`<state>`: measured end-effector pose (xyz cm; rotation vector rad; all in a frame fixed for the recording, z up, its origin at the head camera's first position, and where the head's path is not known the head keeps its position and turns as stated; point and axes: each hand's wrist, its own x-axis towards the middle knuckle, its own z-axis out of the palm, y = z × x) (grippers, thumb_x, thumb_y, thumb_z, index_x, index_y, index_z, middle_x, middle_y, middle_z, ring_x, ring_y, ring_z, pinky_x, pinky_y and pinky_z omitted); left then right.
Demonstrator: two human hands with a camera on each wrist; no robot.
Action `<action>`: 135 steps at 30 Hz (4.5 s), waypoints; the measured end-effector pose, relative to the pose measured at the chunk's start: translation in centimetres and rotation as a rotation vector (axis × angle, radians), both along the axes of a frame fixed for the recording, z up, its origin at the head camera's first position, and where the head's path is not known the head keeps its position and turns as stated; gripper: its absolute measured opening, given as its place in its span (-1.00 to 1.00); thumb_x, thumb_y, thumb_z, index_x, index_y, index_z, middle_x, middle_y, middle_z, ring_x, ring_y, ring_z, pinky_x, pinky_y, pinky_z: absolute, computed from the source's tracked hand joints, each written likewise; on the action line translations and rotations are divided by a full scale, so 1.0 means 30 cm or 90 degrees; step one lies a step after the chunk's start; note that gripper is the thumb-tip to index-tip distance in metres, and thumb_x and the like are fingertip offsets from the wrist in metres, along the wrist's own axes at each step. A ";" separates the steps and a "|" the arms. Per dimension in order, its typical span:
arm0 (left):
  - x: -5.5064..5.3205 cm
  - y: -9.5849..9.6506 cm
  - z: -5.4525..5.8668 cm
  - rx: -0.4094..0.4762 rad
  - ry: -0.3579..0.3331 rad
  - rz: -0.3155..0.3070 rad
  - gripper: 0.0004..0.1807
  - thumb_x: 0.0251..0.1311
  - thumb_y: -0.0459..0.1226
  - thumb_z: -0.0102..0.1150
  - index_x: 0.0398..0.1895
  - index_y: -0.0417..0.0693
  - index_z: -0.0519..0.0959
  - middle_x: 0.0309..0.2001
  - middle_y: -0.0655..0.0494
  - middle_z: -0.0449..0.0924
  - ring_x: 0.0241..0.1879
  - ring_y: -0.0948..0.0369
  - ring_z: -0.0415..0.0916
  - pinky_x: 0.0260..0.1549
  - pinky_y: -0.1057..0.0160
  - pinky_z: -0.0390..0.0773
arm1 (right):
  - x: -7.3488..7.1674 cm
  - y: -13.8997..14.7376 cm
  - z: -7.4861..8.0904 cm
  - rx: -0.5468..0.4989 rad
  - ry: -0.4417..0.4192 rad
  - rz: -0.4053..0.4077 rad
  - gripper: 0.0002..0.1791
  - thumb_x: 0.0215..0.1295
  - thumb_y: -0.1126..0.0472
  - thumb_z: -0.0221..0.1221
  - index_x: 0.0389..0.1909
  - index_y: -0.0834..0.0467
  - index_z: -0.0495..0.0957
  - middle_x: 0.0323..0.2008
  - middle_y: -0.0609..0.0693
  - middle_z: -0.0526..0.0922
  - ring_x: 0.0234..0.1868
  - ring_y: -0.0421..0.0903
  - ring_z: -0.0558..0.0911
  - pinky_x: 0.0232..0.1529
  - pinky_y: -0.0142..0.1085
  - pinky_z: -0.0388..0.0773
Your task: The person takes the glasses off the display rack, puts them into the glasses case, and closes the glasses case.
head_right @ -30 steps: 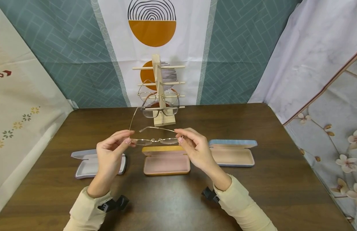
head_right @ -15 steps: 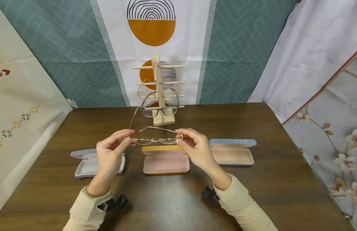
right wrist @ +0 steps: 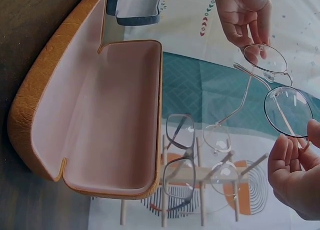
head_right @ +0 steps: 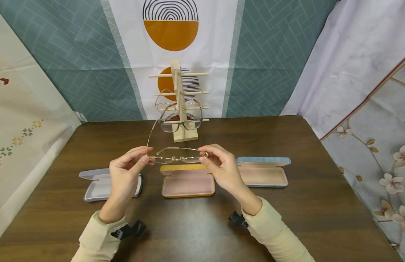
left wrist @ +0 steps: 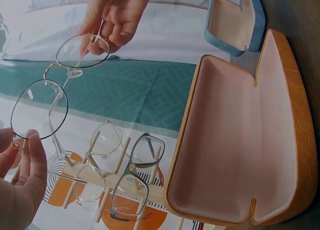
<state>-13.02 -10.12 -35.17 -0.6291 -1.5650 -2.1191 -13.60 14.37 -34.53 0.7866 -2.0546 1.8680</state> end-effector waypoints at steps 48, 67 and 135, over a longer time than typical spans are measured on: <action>-0.003 -0.007 -0.016 0.036 -0.041 0.002 -0.61 0.01 -0.65 0.11 -0.03 -0.38 0.51 -0.26 0.01 0.64 -0.27 0.21 0.60 -0.22 0.34 0.54 | 0.001 -0.009 -0.021 -0.039 0.023 0.034 -0.82 0.19 0.51 0.08 -0.19 0.36 0.55 -0.32 0.03 0.58 -0.43 -0.16 0.54 -0.50 -0.42 0.51; -0.002 -0.010 -0.010 -0.005 -0.057 0.009 -0.68 0.01 -0.62 0.13 -0.12 -0.30 0.59 -0.24 0.03 0.64 -0.22 0.20 0.58 -0.22 0.36 0.54 | -0.002 -0.012 -0.011 -0.049 0.021 0.020 -0.80 0.19 0.49 0.09 -0.21 0.56 0.46 -0.37 -0.03 0.57 -0.43 -0.17 0.56 -0.50 -0.42 0.52; 0.001 0.004 -0.009 -0.132 -0.052 0.042 -0.72 0.11 -0.62 0.02 -0.09 -0.63 0.43 -0.25 -0.22 0.60 -0.31 0.29 0.57 -0.31 0.32 0.57 | -0.006 -0.005 -0.006 -0.031 0.023 0.013 -0.83 0.17 0.52 0.09 -0.22 0.50 0.51 -0.38 -0.04 0.57 -0.46 -0.11 0.57 -0.47 -0.43 0.51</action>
